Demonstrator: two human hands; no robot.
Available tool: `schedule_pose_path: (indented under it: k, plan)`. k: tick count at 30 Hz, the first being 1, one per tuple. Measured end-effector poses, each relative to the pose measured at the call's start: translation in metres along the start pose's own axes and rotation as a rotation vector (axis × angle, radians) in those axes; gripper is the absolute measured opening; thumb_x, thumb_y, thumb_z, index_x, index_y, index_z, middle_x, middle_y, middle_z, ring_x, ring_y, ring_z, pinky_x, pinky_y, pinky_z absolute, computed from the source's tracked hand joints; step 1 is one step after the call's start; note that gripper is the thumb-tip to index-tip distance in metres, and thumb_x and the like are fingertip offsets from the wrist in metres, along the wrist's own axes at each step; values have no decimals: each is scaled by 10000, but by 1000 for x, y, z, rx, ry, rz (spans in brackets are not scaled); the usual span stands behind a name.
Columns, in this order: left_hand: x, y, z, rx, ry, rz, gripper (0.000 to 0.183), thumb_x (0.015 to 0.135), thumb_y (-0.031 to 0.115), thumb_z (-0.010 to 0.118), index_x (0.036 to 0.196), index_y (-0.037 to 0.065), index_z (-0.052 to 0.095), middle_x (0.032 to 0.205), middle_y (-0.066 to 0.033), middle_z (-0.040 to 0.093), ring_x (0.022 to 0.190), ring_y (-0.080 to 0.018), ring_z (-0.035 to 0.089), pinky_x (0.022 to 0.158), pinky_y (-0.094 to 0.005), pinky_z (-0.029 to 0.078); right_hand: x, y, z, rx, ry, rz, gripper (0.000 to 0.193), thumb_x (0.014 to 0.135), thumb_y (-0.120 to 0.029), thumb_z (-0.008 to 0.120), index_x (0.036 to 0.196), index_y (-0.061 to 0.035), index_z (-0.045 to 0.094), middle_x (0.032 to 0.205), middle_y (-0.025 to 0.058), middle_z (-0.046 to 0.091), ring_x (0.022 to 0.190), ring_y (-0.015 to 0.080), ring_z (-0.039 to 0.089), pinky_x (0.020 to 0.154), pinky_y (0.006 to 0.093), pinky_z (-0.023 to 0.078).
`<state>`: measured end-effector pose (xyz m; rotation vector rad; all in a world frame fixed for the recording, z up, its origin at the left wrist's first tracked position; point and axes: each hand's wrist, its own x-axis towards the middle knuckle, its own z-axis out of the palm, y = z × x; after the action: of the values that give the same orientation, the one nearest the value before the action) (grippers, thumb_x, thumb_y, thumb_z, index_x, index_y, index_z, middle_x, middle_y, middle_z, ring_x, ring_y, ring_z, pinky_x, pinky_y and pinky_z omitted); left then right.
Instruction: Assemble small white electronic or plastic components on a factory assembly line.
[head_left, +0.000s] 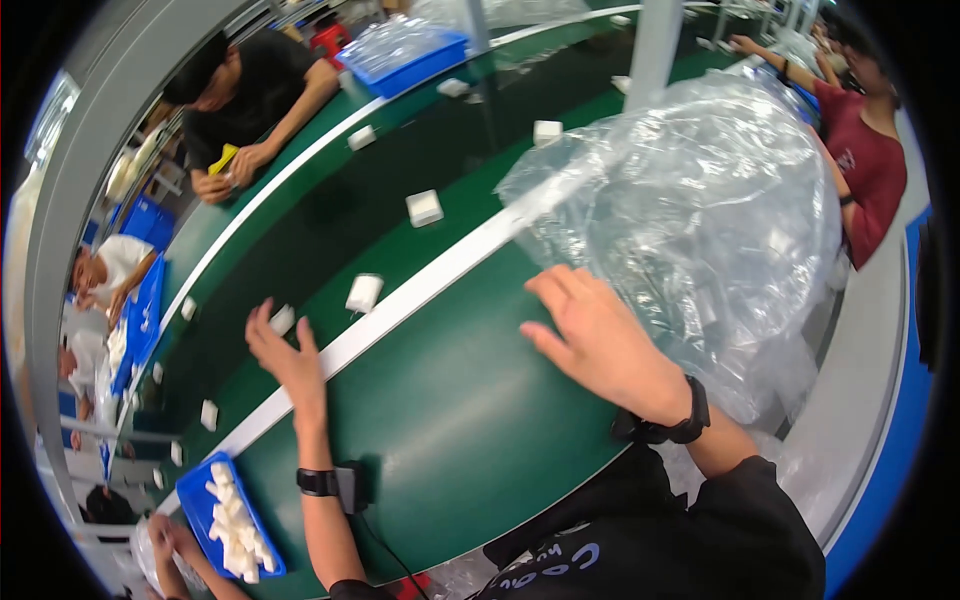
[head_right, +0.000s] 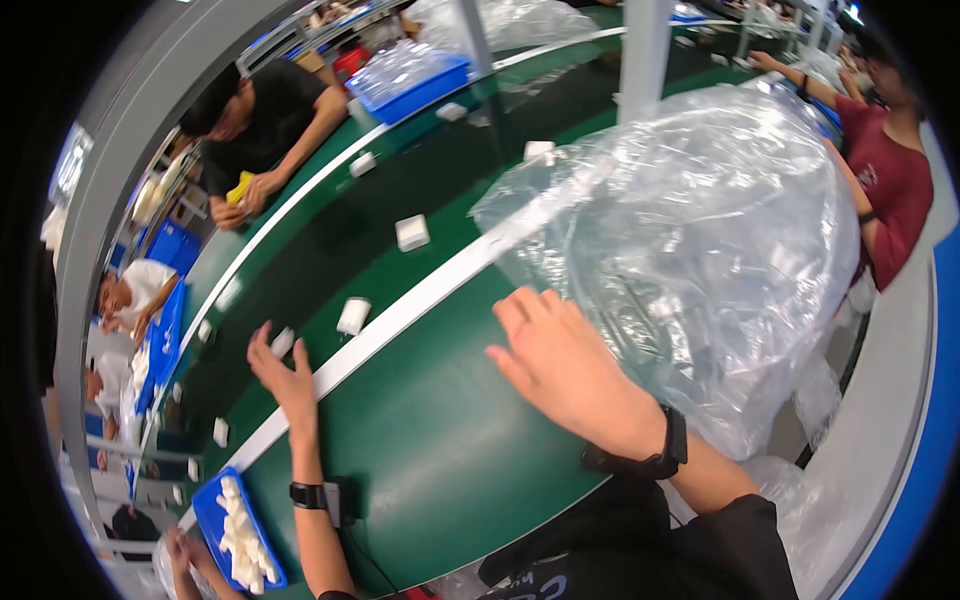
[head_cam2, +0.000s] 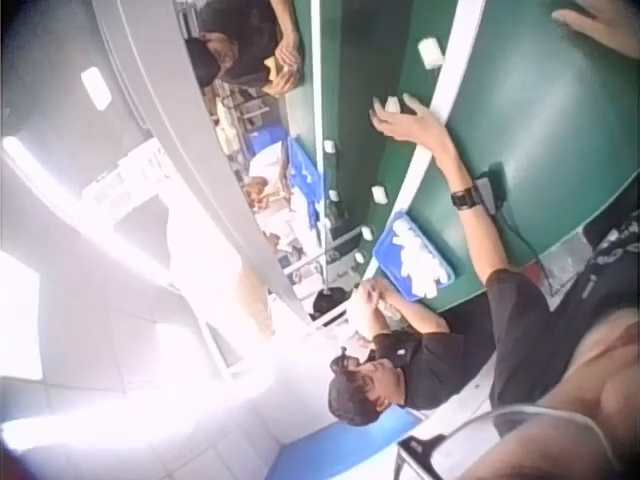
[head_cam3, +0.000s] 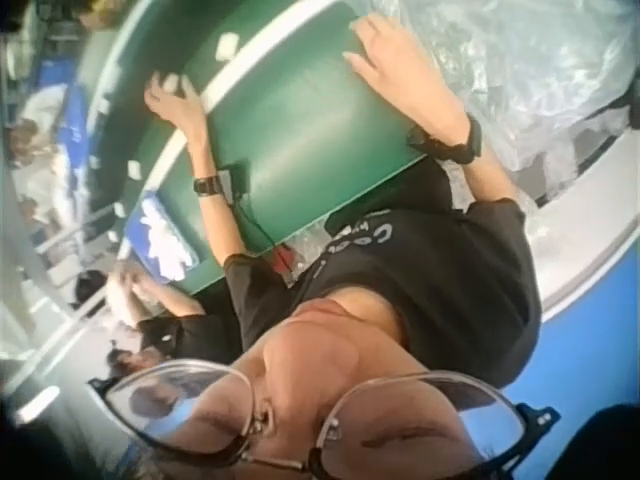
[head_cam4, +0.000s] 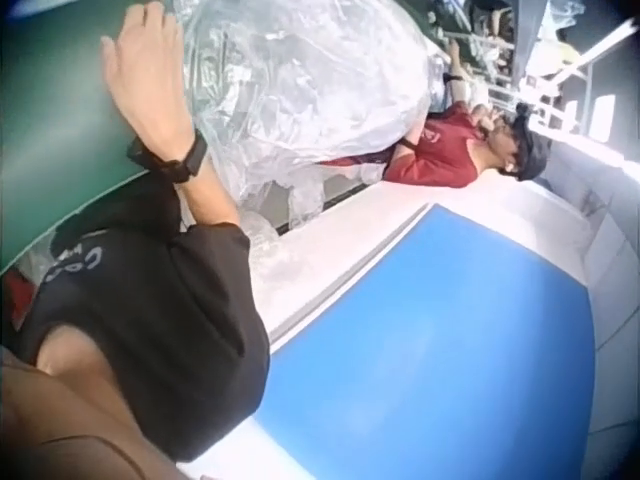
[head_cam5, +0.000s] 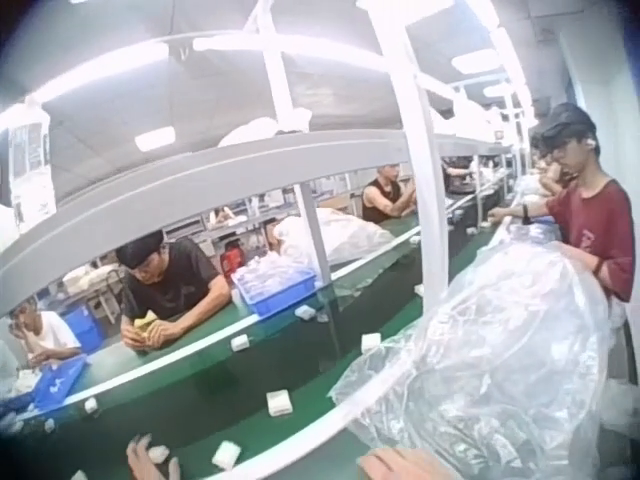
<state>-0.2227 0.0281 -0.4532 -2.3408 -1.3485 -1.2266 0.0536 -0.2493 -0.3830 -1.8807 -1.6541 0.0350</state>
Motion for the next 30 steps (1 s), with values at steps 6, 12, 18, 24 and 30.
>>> schedule_pose_path:
  k: [6,12,18,24,30]
  plan:
    - [5,-34,12,-46,-212,-111,376,894,53,651,1265,92,603,1252,-116,600,1230,-335,496,986,-422,432,-34,61,-24,-470,201,245,230,884,-48,586,1098,33,558,1113,201,580,1004,375,580,828,462,477]
    - [1,-37,8,-294,-83,-209,315,927,46,636,1242,51,621,1151,-113,672,998,-240,644,859,-325,491,-41,68,-47,-550,161,360,244,874,-39,596,1109,20,568,1182,252,584,964,390,629,728,472,526]
    - [-22,-16,-16,-619,-59,-375,303,961,107,650,1235,-14,602,1126,-89,680,931,-128,622,808,-251,488,-33,70,-49,-519,117,420,305,812,-48,698,1080,11,562,1129,278,580,914,406,632,730,488,514]
    - [-68,30,-66,-1025,-200,-467,206,950,25,624,1139,-56,614,1048,-71,636,890,-122,605,787,-247,495,-28,59,-35,-519,216,290,259,803,-33,724,999,16,563,1074,252,577,891,437,609,726,500,486]
    - [-80,28,-95,-1173,-266,-539,383,985,158,604,1326,-14,584,1032,-65,632,798,-95,558,701,-243,471,-25,52,-31,-542,116,347,183,871,-53,661,1005,21,561,1028,229,586,848,455,588,726,505,460]
